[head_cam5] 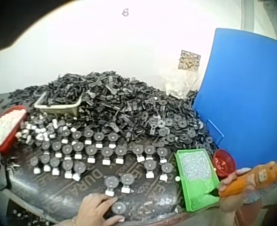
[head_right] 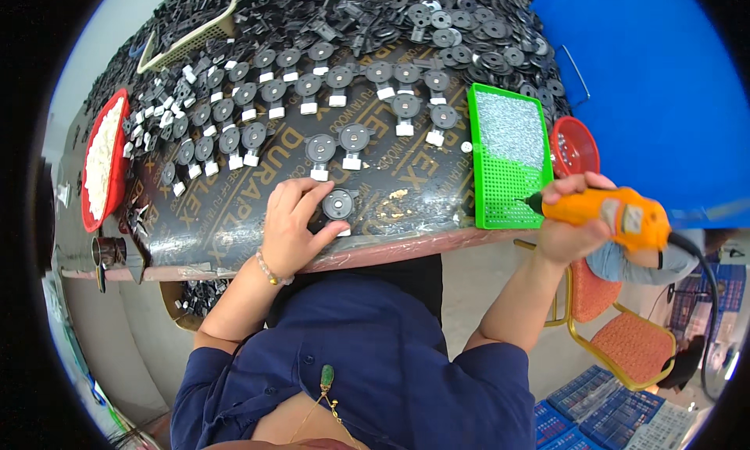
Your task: Assembling small electronic components using an electric screwdriver at a workbench.
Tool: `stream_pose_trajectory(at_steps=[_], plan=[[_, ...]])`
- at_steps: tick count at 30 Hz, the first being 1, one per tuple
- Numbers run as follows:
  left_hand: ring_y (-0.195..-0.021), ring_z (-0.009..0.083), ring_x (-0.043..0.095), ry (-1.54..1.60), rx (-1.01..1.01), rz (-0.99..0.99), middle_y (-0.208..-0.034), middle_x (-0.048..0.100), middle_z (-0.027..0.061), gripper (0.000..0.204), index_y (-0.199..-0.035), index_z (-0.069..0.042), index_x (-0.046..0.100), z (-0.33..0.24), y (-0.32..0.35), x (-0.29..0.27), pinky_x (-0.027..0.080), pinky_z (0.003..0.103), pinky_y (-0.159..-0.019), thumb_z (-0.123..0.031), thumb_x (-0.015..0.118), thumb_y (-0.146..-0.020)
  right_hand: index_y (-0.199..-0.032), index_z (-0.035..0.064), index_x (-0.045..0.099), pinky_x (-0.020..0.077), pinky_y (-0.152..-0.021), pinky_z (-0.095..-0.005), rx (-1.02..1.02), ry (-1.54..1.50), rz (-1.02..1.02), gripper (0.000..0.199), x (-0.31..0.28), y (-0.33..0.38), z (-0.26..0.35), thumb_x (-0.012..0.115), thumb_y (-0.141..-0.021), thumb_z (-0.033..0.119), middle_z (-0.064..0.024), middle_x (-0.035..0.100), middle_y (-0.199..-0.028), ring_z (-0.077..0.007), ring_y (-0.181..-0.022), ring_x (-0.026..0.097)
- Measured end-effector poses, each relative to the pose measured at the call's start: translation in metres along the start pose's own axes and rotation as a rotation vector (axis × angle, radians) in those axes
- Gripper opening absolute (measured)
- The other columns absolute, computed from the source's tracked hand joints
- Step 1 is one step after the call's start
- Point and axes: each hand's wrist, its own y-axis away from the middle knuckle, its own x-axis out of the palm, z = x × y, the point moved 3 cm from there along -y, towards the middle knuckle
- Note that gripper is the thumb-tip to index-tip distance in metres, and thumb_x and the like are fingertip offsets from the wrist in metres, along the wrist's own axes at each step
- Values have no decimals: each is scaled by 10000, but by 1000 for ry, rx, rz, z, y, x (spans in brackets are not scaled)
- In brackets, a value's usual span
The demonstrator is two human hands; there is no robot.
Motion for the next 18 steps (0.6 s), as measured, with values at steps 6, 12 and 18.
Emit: stream_pose_trajectory(at_steps=[6,12,18], plan=[[-1040,310,568,7,7,-6,-1146,599,94,614,-1216,-58,668,2,4,0,454,420,-885,-375,856,-725,-1210,60,543,509,-559,-347,-29,-421,338,882,92,36,22,597,-798,837,-130,651,-869,-209,-622,617],[-1038,294,575,23,-6,-31,-1146,603,82,613,-1197,-64,673,4,6,-1,454,418,-880,-347,878,-693,-1166,14,483,569,-646,-316,193,-660,525,926,175,79,1,625,-737,822,-125,658,-846,-191,-659,657],[-1041,283,586,37,2,-48,-1129,611,71,599,-1178,-59,678,5,6,-1,455,410,-868,-336,879,-686,-1145,32,480,560,-629,-332,242,-634,583,909,190,88,-10,605,-748,839,-123,648,-837,-190,-645,650]])
